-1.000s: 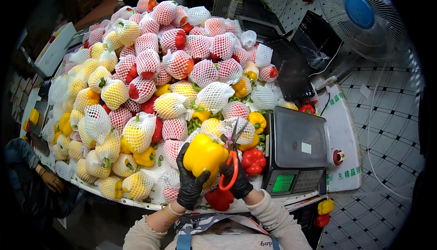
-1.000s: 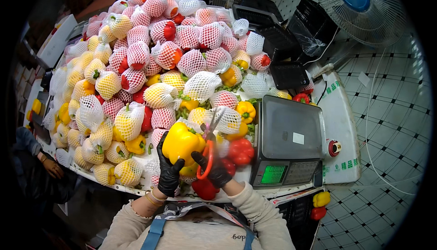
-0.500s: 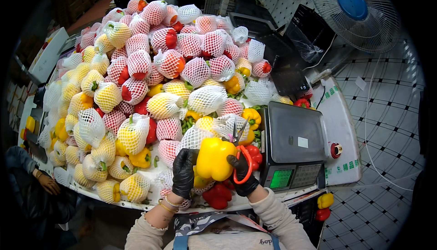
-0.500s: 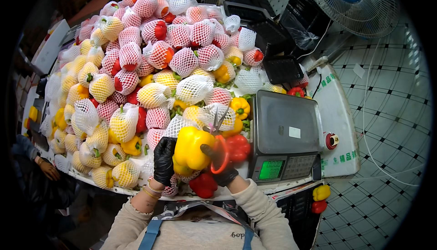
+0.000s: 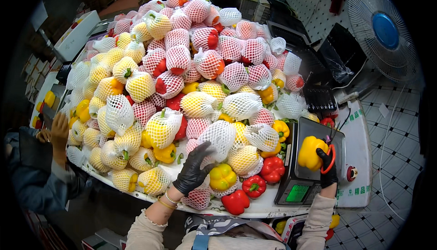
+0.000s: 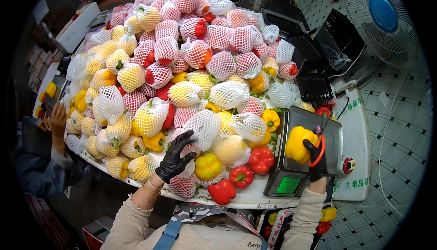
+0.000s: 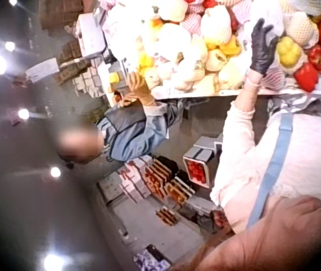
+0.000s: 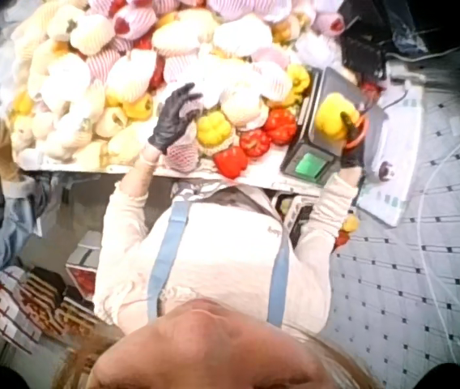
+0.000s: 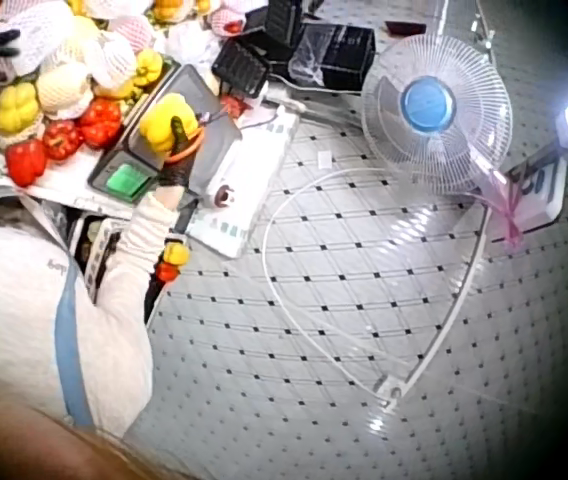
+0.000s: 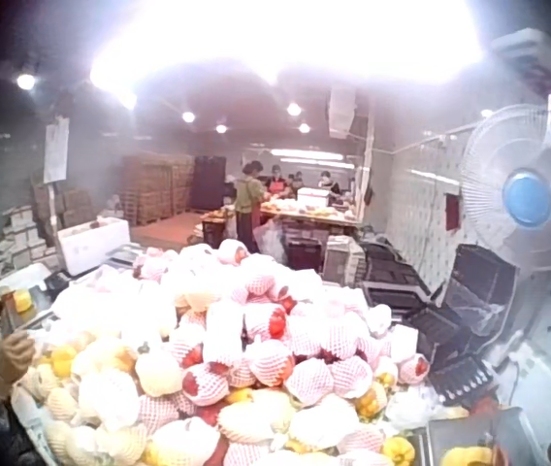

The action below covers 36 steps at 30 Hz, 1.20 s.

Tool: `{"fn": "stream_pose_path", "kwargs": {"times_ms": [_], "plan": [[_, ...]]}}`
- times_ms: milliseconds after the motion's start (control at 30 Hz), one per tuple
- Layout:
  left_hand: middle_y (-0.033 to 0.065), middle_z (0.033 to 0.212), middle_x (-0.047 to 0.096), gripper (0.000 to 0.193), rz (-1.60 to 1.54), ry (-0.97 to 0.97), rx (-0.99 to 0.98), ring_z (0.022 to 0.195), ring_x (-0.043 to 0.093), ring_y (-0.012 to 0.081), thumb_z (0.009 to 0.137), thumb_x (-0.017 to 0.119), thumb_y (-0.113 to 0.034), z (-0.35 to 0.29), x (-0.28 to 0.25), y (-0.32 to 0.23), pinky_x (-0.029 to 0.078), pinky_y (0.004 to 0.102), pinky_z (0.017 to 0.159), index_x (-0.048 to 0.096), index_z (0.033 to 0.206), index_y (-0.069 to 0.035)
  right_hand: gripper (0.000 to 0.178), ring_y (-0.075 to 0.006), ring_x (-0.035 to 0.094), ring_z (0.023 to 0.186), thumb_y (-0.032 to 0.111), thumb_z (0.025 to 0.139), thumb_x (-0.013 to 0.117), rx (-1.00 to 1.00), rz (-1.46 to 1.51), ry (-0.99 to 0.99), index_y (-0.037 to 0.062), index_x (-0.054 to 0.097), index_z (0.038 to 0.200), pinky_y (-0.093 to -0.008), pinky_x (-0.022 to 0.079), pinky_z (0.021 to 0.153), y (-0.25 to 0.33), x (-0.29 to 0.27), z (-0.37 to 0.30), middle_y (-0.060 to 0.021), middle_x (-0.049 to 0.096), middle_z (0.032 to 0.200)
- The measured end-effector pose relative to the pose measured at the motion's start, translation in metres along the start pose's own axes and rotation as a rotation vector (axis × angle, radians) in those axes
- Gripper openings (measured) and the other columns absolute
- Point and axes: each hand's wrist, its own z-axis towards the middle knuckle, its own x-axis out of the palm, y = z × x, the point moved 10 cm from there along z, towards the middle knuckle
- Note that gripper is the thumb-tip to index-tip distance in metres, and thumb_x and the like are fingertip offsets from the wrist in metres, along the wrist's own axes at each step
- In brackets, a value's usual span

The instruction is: The person repeatedly picks bell peppers from a large pile, uses scissors to trim the stems, and places the peppers on a digital scale. The person handles red and yellow bell peppers one at a time, trimming each before weighing.

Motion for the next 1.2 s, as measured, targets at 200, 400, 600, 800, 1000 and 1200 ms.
{"fn": "stream_pose_path", "kwargs": {"times_ms": [200, 400, 600, 800, 1000, 1200], "plan": [[0.0135, 0.123, 0.048, 0.063, 0.07, -0.171, 0.0, 0.119, 0.041, 0.0296, 0.065, 0.067, 0.004, 0.028, -0.045, 0.0, 0.031, 0.0369, 0.101, 0.045, 0.123, -0.009, 0.076, -0.0253, 0.05, 0.103, 0.02, 0.067, 0.076, 0.211, -0.423, -0.12, 0.0007, 0.034, 0.127, -0.0348, 0.042, 0.086, -0.021, -0.039, 0.007, -0.0131, 0.048, 0.112], [0.0143, 0.12, 0.05, 0.057, 0.272, -0.285, 0.158, 0.111, 0.047, 0.0323, 0.069, 0.071, -0.015, 0.101, -0.088, 0.028, 0.037, 0.0383, 0.095, 0.048, 0.12, -0.007, 0.053, -0.0196, 0.049, 0.1, 0.025, 0.078, 0.067, 0.212, -0.469, -0.075, 0.0019, 0.043, 0.119, -0.0302, 0.04, 0.086, -0.031, -0.05, 0.015, -0.0086, 0.053, 0.102], [0.0172, 0.144, 0.014, 0.105, 0.602, -0.383, 0.006, 0.129, 0.022, 0.0398, 0.048, 0.083, -0.031, 0.237, -0.15, 0.064, 0.028, 0.0515, 0.101, 0.027, 0.137, -0.023, 0.04, -0.0198, 0.051, 0.095, 0.028, 0.086, 0.058, 0.14, -0.584, -0.137, 0.0001, 0.049, 0.113, -0.0293, 0.039, 0.084, -0.024, -0.069, 0.017, -0.013, 0.056, 0.103], [0.0101, 0.148, -0.002, 0.122, 0.883, 0.062, -0.34, 0.132, 0.008, 0.0442, 0.038, 0.085, -0.041, 0.293, -0.146, 0.089, 0.024, 0.0659, 0.094, 0.016, 0.138, -0.039, 0.057, -0.0295, 0.058, 0.087, 0.022, 0.077, 0.069, -0.216, -0.736, -0.505, 0.0038, 0.042, 0.124, -0.0348, 0.045, 0.075, 0.008, -0.094, 0.004, -0.02, 0.058, 0.1], [0.0191, 0.125, 0.041, 0.085, 0.928, -0.117, -0.128, 0.111, 0.042, 0.04, 0.044, 0.081, -0.028, 0.272, -0.134, 0.087, 0.039, 0.0466, 0.092, 0.046, 0.122, -0.027, 0.064, -0.0212, 0.057, 0.086, 0.011, 0.076, 0.068, -0.519, -0.542, -0.305, 0.0044, 0.036, 0.131, -0.0315, 0.046, 0.075, 0.081, 0.006, -0.027, -0.0142, 0.056, 0.102], [0.008, 0.121, 0.045, 0.055, -0.868, -0.3, -0.141, 0.114, 0.042, 0.0191, 0.078, 0.064, -0.026, 0.193, -0.106, 0.055, 0.033, 0.0324, 0.098, 0.042, 0.124, -0.006, 0.063, -0.0156, 0.053, 0.094, 0.007, 0.078, 0.064, 0.103, 0.735, 0.199, 0.0034, 0.031, 0.132, -0.025, 0.045, 0.077, 0.025, 0.151, -0.03, -0.0101, 0.051, 0.114]]}}
